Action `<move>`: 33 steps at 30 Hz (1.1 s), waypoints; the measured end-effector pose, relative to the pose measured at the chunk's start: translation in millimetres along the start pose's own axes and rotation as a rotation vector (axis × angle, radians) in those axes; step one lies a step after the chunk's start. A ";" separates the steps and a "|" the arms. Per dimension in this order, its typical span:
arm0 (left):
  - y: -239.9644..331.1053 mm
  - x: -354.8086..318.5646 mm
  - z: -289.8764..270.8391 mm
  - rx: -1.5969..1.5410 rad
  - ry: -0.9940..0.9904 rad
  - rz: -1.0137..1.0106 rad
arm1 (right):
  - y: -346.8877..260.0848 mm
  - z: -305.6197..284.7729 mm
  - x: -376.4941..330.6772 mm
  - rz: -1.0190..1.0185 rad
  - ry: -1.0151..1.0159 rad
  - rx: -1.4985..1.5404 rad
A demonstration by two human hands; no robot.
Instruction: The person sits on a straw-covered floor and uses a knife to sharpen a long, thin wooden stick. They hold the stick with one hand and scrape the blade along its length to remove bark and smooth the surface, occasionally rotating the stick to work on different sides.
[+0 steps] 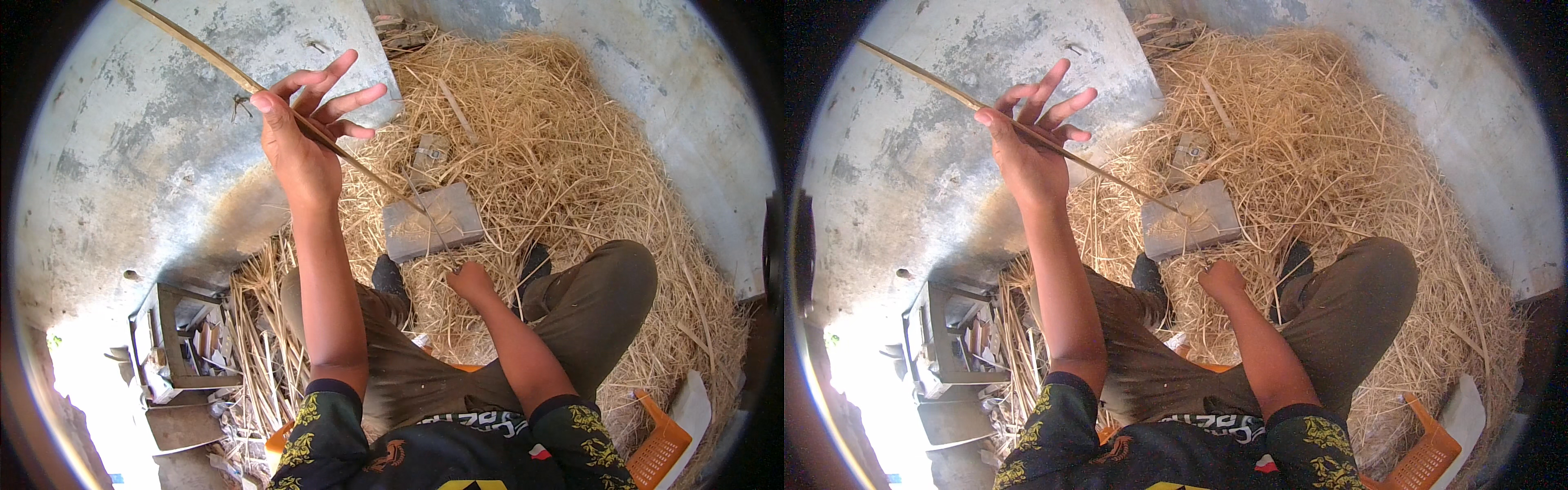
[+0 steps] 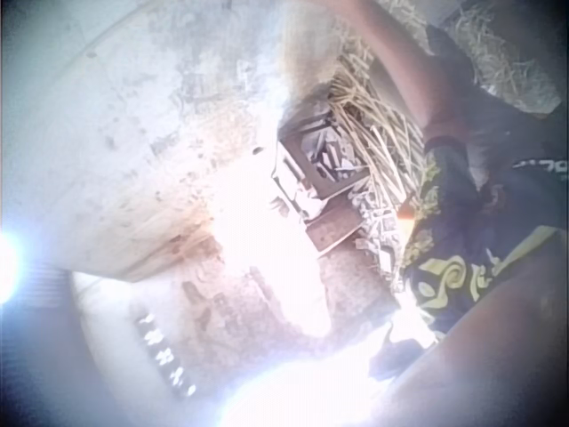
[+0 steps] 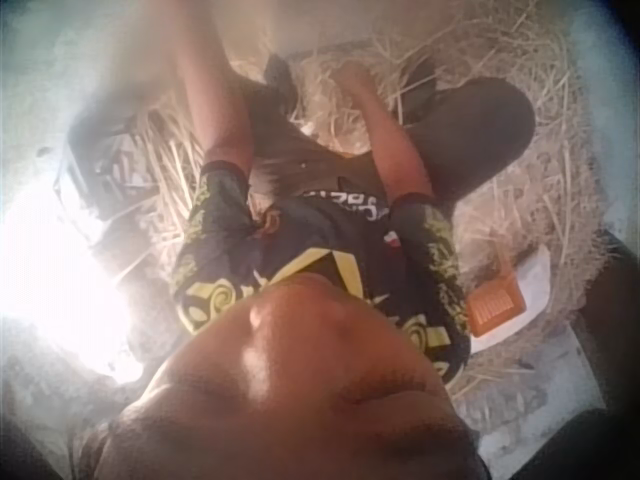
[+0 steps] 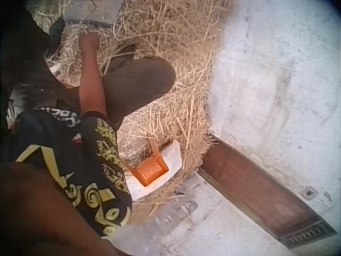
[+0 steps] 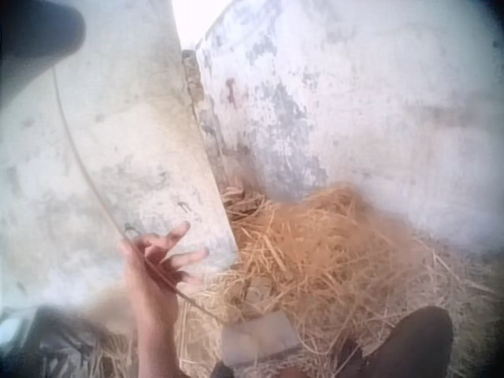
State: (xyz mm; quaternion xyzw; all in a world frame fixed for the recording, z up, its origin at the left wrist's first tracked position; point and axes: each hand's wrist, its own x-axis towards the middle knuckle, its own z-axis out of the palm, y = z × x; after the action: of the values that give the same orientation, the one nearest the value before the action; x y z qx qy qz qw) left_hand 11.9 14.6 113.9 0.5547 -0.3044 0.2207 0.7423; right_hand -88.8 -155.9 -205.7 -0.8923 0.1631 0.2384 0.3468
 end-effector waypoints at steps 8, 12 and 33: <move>0.2 -2.8 -5.8 -0.062 0.106 -0.075 | 14.6 17.3 19.9 -0.025 0.018 0.071; -1.9 1.3 -9.0 -0.204 0.169 -0.121 | 25.3 31.3 29.6 -0.039 0.144 0.242; 1.6 -4.8 -10.5 -0.128 0.203 -0.053 | -26.7 -17.3 -12.9 -0.071 0.252 0.130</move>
State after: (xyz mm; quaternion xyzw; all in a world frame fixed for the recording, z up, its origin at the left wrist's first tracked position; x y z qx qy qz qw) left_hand 9.5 25.1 109.6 0.4886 -0.2263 0.2362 0.8089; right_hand -81.9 -147.5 -173.1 -0.8962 0.1886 0.1010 0.3887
